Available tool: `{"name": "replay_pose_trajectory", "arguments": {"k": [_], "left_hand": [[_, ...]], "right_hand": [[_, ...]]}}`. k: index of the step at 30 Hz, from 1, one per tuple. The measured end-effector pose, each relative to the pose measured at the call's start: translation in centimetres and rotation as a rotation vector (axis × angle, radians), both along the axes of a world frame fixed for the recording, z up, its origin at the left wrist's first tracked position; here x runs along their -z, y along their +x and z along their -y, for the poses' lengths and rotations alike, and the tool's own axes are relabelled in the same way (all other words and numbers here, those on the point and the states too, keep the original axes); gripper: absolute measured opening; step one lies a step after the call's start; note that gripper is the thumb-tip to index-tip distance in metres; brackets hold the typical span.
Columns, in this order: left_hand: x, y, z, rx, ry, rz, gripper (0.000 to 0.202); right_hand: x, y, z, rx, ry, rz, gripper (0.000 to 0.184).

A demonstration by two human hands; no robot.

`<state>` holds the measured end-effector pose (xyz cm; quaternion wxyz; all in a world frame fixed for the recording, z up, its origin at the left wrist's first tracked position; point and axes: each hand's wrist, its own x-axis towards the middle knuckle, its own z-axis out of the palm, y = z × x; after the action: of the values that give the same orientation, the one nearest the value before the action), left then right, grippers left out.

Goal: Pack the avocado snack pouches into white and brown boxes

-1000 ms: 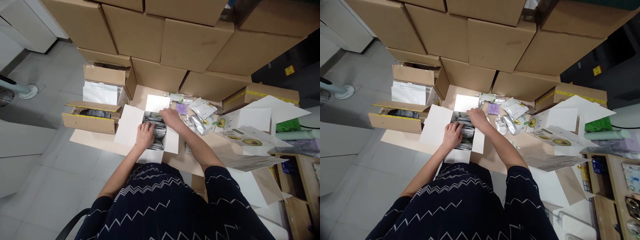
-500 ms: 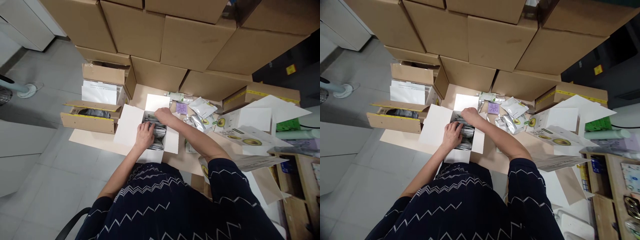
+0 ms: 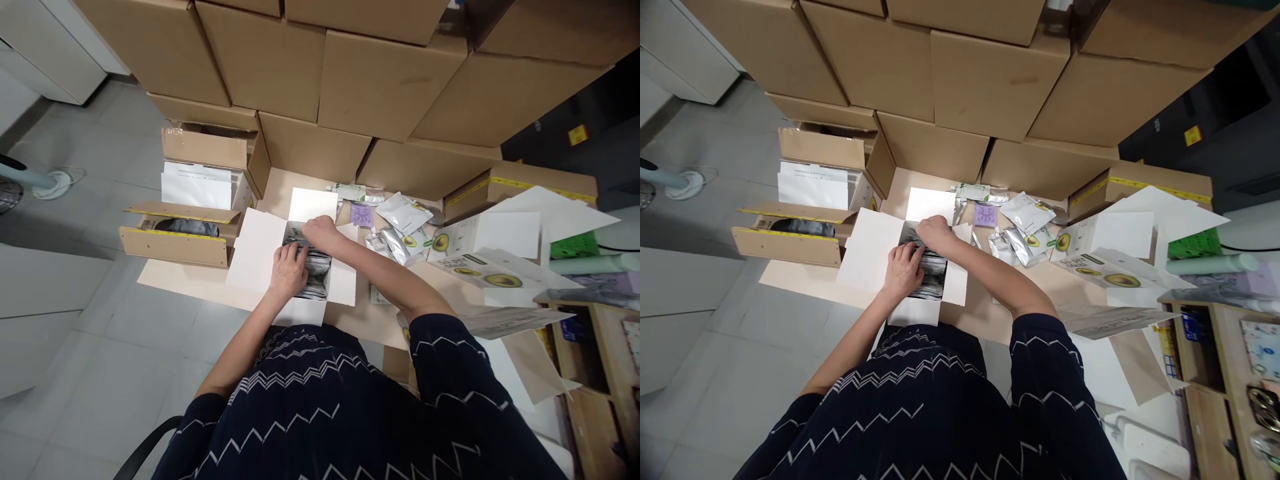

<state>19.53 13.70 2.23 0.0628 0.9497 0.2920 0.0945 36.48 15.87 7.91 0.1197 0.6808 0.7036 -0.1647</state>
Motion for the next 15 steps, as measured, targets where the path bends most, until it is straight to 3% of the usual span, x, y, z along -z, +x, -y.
{"name": "replay_pose_trajectory", "arguments": {"k": [8, 15], "left_hand": [[-0.1, 0.0, -0.1, 0.005, -0.008, -0.002, 0.058], [0.0, -0.1, 0.0, 0.004, 0.016, 0.001, 0.057]], "right_hand": [[0.6, -0.7, -1.3, 0.060, -0.015, -0.016, 0.029], [1.0, -0.1, -1.4, 0.022, -0.092, -0.018, 0.033]]}}
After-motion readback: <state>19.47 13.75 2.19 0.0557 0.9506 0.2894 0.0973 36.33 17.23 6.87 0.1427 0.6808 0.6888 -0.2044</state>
